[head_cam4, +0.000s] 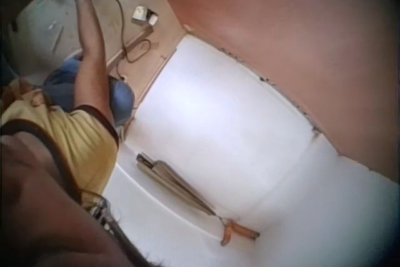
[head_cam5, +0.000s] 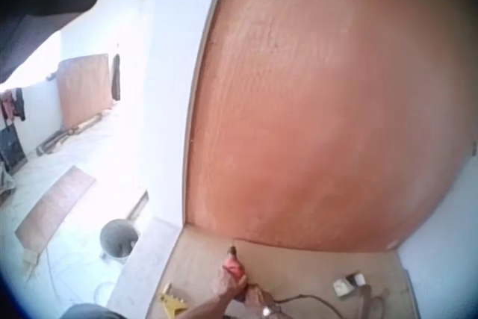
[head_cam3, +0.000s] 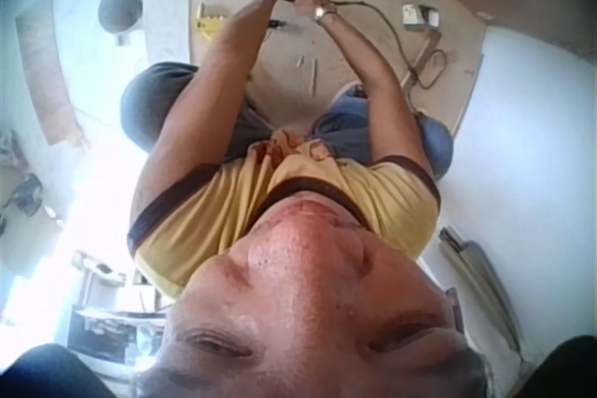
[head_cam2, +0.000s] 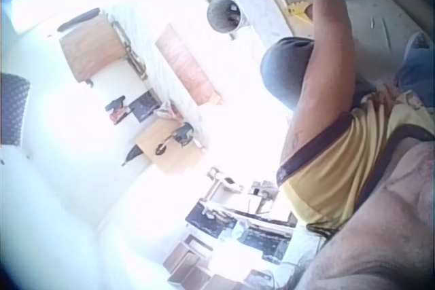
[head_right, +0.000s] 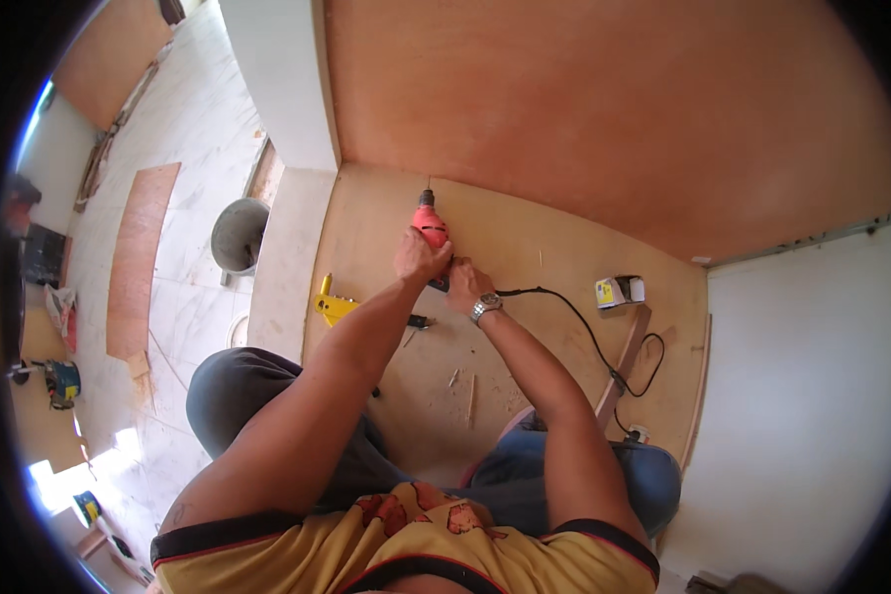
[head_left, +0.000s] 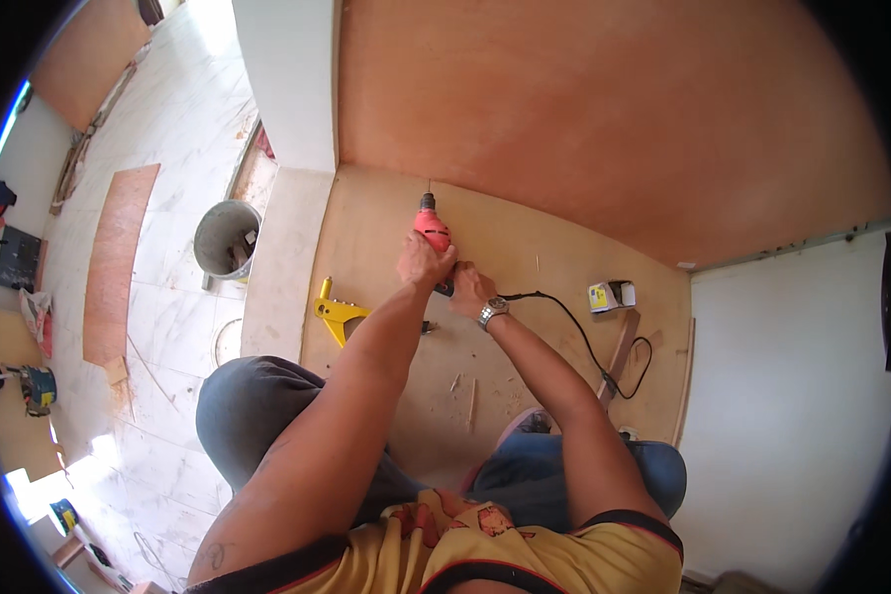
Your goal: The person uses a power drill to make holes in a wooden panel and then uses a rivet tool to secure components into the drilled holes inside a cabinet space.
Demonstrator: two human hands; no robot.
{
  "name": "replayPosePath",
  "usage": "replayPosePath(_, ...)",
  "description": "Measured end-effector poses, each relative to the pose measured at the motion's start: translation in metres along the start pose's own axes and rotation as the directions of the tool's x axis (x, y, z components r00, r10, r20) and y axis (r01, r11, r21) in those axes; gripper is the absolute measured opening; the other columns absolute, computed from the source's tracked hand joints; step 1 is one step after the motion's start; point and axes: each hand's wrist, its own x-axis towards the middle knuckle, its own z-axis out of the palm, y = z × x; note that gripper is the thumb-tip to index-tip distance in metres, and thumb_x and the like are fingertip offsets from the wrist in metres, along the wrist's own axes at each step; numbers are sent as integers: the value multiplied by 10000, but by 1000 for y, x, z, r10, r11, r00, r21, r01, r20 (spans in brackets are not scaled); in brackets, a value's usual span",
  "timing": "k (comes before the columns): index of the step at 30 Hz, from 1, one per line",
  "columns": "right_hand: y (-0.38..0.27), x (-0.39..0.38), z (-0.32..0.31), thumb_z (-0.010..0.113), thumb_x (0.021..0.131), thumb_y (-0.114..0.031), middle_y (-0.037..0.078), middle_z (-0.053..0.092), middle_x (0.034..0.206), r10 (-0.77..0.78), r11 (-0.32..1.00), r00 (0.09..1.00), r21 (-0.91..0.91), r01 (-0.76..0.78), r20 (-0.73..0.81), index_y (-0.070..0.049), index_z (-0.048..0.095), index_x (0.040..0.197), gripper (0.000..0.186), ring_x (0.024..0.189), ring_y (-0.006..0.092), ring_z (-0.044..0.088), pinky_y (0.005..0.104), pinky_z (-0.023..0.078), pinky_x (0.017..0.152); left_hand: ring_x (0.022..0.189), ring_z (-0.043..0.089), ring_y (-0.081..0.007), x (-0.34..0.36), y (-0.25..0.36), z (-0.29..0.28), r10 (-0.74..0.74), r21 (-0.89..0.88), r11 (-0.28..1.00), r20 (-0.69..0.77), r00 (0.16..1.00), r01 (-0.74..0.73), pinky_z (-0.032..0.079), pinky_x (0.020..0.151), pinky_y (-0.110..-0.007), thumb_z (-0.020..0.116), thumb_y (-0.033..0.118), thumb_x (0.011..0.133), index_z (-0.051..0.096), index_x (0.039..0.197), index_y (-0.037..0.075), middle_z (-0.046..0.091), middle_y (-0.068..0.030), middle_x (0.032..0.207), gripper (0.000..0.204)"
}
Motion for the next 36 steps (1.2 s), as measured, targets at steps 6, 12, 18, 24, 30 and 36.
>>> replayPosePath(6,12,-1,8,719,728,-128,226,631,1181,71,997,997,-21,-70,23,-20,534,1210,527,993,426,681,512,580,811,1179,627,-386,-8,10,-3,-4,-34,999,61,998,6,552,958,-456,690,598,788,458,1291,-39,572,-237,1271,845)
replayPosePath(12,-1,7,9,719,734,-130,193,667,1136,31,999,999,15,-31,-33,-40,573,1165,464,995,411,683,508,576,800,1180,630,-350,5,-6,0,32,-47,998,-55,998,-34,578,918,-448,722,564,782,462,1285,-23,547,-193,1276,815)
replayPosePath(18,1,1,4,720,715,-123,208,676,1132,41,997,996,61,-37,-73,-33,586,1141,456,1002,419,687,512,577,808,1187,633,-355,1,6,-7,8,11,1000,1,1000,-8,555,961,-454,701,577,781,451,1331,-21,558,-184,1294,851)
replayPosePath(24,1,3,0,713,719,-131,214,678,1141,53,995,998,85,-49,-45,-21,592,1136,447,998,419,691,514,579,823,1205,631,-357,5,7,-7,-9,21,1000,34,999,8,551,968,-453,704,579,773,467,1316,-22,566,-198,1320,844)
replayPosePath(30,2,21,-11,705,717,-129,226,691,1117,65,996,993,66,-59,-93,-16,616,1141,447,997,426,697,520,581,821,1192,636,-367,27,15,-9,67,-22,997,-31,997,-68,551,958,-461,730,576,756,483,1262,-24,588,-218,1285,823)
replayPosePath(36,-11,21,-20,679,771,-102,240,731,1034,83,996,996,46,-81,-32,-7,696,1036,282,947,420,725,502,599,815,1159,650,-375,33,6,-9,63,-12,998,-23,998,-63,551,950,-459,734,584,746,504,1242,-42,629,-234,1238,831)
